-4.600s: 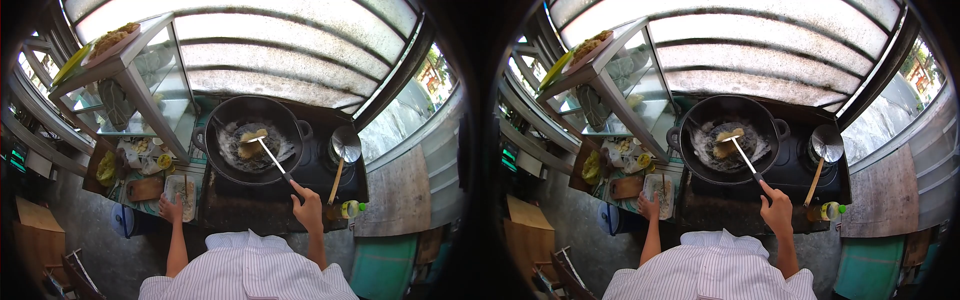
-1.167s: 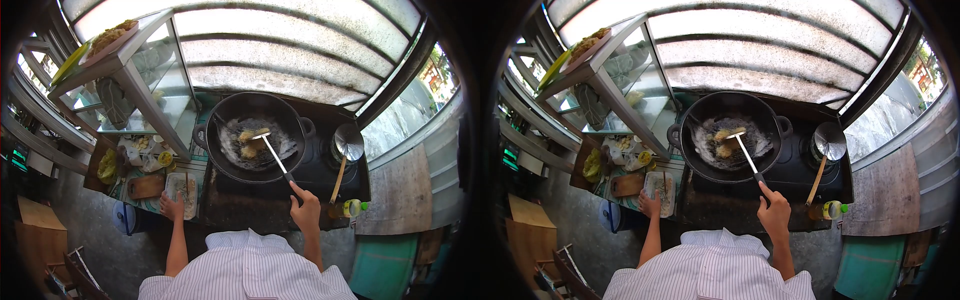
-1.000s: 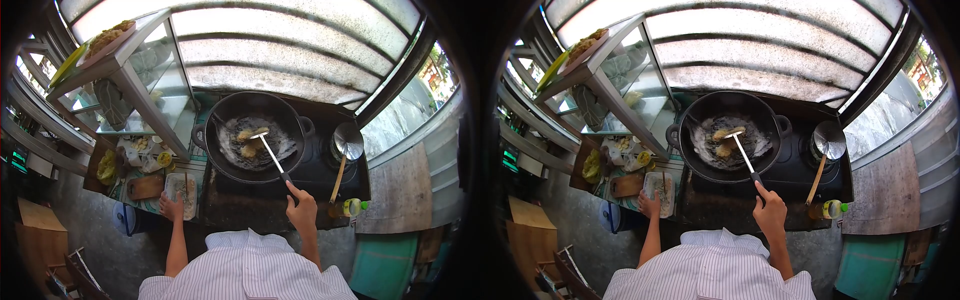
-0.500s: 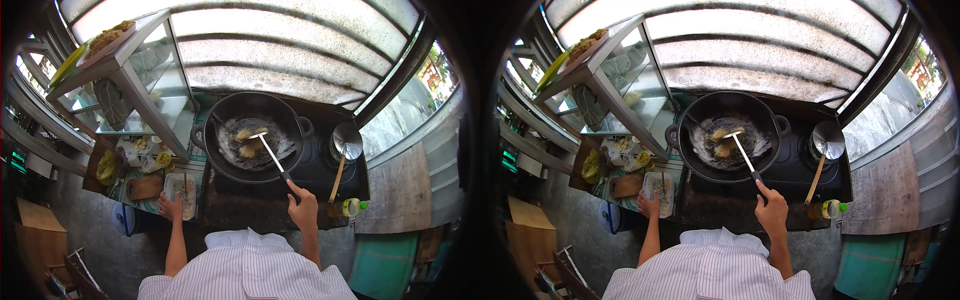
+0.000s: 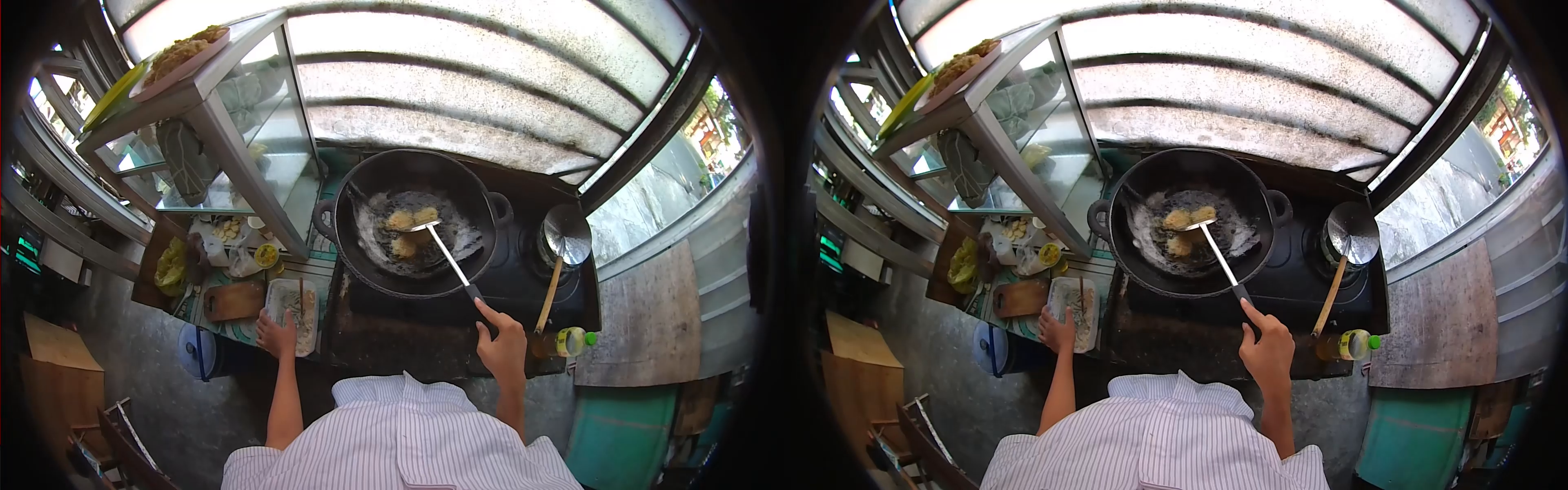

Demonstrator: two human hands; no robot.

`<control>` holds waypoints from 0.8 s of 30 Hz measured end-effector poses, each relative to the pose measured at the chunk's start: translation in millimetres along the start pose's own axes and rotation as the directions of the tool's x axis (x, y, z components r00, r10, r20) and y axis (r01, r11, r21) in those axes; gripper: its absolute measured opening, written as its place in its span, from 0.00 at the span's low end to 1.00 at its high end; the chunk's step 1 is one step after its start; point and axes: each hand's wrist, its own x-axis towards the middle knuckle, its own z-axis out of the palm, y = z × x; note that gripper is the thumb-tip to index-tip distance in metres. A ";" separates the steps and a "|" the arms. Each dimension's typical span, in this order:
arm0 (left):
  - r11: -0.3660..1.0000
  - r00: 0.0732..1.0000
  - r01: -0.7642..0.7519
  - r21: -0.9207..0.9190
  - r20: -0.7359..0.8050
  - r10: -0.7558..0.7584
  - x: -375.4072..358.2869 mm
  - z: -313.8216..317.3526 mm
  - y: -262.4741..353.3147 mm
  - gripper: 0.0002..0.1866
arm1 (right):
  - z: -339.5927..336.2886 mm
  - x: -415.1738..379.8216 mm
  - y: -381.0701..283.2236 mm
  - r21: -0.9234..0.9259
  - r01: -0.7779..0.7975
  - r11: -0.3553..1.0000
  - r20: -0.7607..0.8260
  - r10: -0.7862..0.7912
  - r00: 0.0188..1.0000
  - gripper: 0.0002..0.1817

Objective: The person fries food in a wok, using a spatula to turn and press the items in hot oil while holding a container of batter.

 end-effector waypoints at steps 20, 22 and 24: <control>1.000 1.000 -0.007 -0.009 0.003 0.007 0.1 -1.0 2.0 0.36 | 15.0 6.6 6.8 0.008 0.023 1.000 -0.021 -0.023 1.000 0.24; 1.000 1.000 0.010 -0.002 0.010 -0.010 -0.4 -0.6 1.1 0.35 | 20.9 10.9 10.5 0.004 0.042 0.999 -0.019 -0.042 0.999 0.24; 1.000 1.000 0.010 -0.007 0.021 -0.010 -0.1 -3.8 2.6 0.35 | 24.7 14.4 12.2 0.029 0.079 0.996 -0.050 -0.077 0.996 0.24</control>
